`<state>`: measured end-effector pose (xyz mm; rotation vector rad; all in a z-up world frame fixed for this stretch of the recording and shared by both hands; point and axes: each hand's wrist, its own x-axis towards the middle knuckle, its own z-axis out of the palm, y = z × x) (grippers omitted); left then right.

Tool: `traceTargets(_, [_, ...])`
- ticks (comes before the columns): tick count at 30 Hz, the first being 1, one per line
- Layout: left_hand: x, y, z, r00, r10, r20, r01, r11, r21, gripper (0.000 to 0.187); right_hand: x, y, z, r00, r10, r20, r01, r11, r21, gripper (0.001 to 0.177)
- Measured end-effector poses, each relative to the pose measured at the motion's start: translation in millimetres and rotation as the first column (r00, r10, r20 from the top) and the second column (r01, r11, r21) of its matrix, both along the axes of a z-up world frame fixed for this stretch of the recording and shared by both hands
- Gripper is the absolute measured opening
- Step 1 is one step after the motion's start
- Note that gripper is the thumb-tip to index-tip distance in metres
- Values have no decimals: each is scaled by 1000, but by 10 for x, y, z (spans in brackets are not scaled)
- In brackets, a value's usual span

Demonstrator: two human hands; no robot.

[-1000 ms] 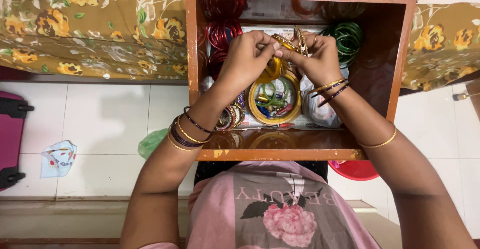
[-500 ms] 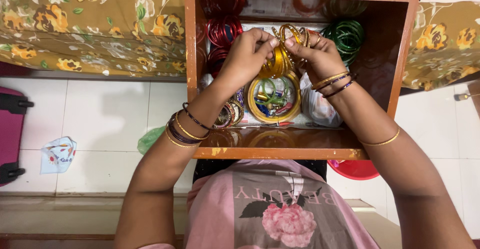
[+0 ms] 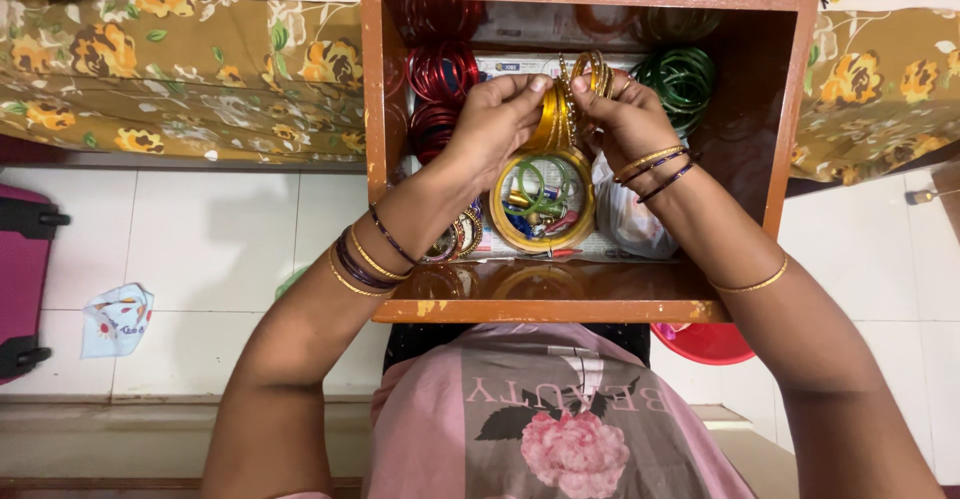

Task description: The person organizes various bangles and jewelry items by picking them up from a red bucket and placing them into a wooden drawer, sometimes untangling or grouping them.

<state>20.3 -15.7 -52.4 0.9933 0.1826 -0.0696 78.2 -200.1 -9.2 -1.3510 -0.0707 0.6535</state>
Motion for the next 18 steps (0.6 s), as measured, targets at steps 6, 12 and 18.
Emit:
traceTargets(6, [94, -63, -227, 999, 49, 14, -46, 986, -161, 20, 18, 1, 9, 992, -54, -113, 60, 997, 50, 7])
traceTargets(12, [71, -85, -147, 999, 23, -22, -28, 963, -269, 17, 6, -23, 14, 999, -12, -32, 13, 999, 37, 11])
traceTargets(18, [24, -121, 6, 999, -36, -29, 25, 951, -309, 24, -50, -33, 127, 980, 25, 196, -10, 997, -76, 14])
